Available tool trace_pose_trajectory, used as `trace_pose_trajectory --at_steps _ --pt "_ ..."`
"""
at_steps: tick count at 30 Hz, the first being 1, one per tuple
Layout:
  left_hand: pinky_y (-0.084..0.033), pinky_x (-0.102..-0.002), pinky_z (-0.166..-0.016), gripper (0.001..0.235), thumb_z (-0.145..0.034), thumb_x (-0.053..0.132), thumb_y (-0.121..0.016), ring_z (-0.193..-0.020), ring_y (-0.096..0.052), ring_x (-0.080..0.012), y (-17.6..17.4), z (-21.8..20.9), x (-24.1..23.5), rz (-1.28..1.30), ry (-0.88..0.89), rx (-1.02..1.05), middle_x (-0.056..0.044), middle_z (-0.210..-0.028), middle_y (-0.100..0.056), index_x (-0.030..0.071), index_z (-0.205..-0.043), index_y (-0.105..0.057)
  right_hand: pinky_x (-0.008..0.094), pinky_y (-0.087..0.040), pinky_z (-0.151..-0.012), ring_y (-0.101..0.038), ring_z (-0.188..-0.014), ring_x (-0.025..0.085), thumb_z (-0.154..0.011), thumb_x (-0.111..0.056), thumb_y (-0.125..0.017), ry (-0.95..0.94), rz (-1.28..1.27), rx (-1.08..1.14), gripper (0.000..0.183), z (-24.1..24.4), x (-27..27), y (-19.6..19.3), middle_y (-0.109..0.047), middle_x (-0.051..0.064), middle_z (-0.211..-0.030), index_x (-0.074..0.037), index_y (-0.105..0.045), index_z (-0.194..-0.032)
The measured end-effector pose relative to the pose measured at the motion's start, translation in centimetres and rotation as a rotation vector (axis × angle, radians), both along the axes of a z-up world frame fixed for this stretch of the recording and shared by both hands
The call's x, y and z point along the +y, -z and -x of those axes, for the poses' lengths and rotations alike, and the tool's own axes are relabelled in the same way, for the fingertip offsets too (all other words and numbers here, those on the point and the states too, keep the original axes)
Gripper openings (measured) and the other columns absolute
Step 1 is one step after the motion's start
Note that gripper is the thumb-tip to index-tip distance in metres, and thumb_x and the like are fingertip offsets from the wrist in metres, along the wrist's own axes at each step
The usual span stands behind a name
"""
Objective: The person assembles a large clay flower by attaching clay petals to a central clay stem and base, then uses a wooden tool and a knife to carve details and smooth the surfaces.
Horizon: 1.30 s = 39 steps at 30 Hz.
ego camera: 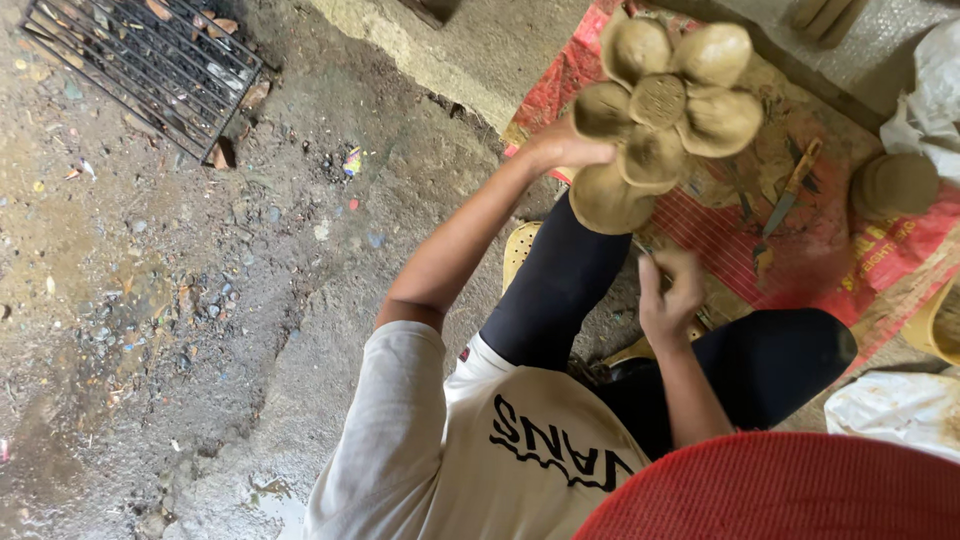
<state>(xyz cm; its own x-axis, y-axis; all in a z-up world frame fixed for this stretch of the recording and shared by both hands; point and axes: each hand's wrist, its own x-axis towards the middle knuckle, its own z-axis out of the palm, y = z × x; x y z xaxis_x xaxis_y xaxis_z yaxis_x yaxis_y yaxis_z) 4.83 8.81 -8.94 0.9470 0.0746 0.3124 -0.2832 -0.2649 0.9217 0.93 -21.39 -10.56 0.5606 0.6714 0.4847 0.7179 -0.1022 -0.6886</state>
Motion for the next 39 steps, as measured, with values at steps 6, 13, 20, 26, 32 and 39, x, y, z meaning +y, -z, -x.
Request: trace_pose_trajectory --at_steps 6,13,20,26,32,39 --pt "-0.058 -0.034 -0.099 0.044 -0.084 0.026 -0.078 -0.113 -0.069 -0.0219 0.1 1.1 1.0 -0.289 -0.053 0.434 -0.012 -0.124 -0.071 0.001 -0.119 -0.066 0.048 -0.038 -0.123 -0.045 -0.149 0.037 -0.082 -0.030 -0.092 0.070 -0.122 0.313 0.111 -0.4 4.9 -0.1 -0.042 0.026 -0.160 0.000 -0.024 -0.163" --pt "-0.054 -0.034 -0.102 0.060 -0.083 0.035 -0.082 -0.121 -0.065 -0.0222 1.2 2.4 2.0 -0.055 -0.031 0.312 -0.011 -0.135 -0.068 0.002 -0.130 -0.064 0.048 -0.042 -0.095 -0.049 -0.108 0.032 -0.098 -0.030 -0.083 0.209 -0.087 0.519 0.055 -5.8 2.3 8.7 -0.054 0.025 -0.118 0.004 -0.050 -0.128" --pt "-0.065 -0.039 -0.087 0.061 -0.080 0.037 -0.080 -0.112 -0.070 -0.0210 -3.6 5.4 0.5 0.034 -0.149 0.421 -0.011 -0.127 -0.069 0.008 -0.131 -0.063 0.047 -0.050 -0.077 -0.058 -0.086 0.029 -0.099 -0.030 -0.087 0.880 -0.004 0.269 0.037 -25.3 -3.8 12.9 -0.067 0.020 -0.096 -0.001 -0.065 -0.106" --pt "-0.060 -0.035 -0.084 0.051 -0.094 0.033 -0.072 -0.108 -0.069 -0.0206 0.1 4.9 1.0 -0.034 -0.056 0.343 -0.011 -0.126 -0.072 0.006 -0.137 -0.065 0.052 -0.055 -0.084 -0.067 -0.101 0.040 -0.081 -0.030 -0.093 0.939 0.510 0.193 0.053 -27.9 -5.0 10.9 -0.071 0.022 -0.111 -0.005 -0.065 -0.119" --pt "-0.061 -0.033 -0.075 0.040 -0.093 0.027 -0.064 -0.092 -0.069 -0.0170 1.2 4.1 0.7 -0.121 -0.096 0.420 -0.007 -0.113 -0.073 0.006 -0.127 -0.066 0.052 -0.054 -0.076 -0.064 -0.095 0.038 -0.082 -0.026 -0.092 0.960 0.501 0.165 0.044 -27.7 -4.5 9.9 -0.068 0.018 -0.108 -0.006 -0.062 -0.107" --pt "-0.062 -0.034 -0.078 0.018 -0.083 0.009 -0.059 -0.089 -0.069 -0.0221 2.9 3.6 1.1 -0.264 -0.048 0.343 -0.012 -0.098 -0.070 -0.001 -0.097 -0.064 0.052 -0.059 -0.074 -0.069 -0.087 0.036 -0.093 -0.024 -0.079 0.862 0.689 0.586 0.039 -29.2 -3.6 9.1 -0.070 0.020 -0.101 -0.005 -0.062 -0.122"
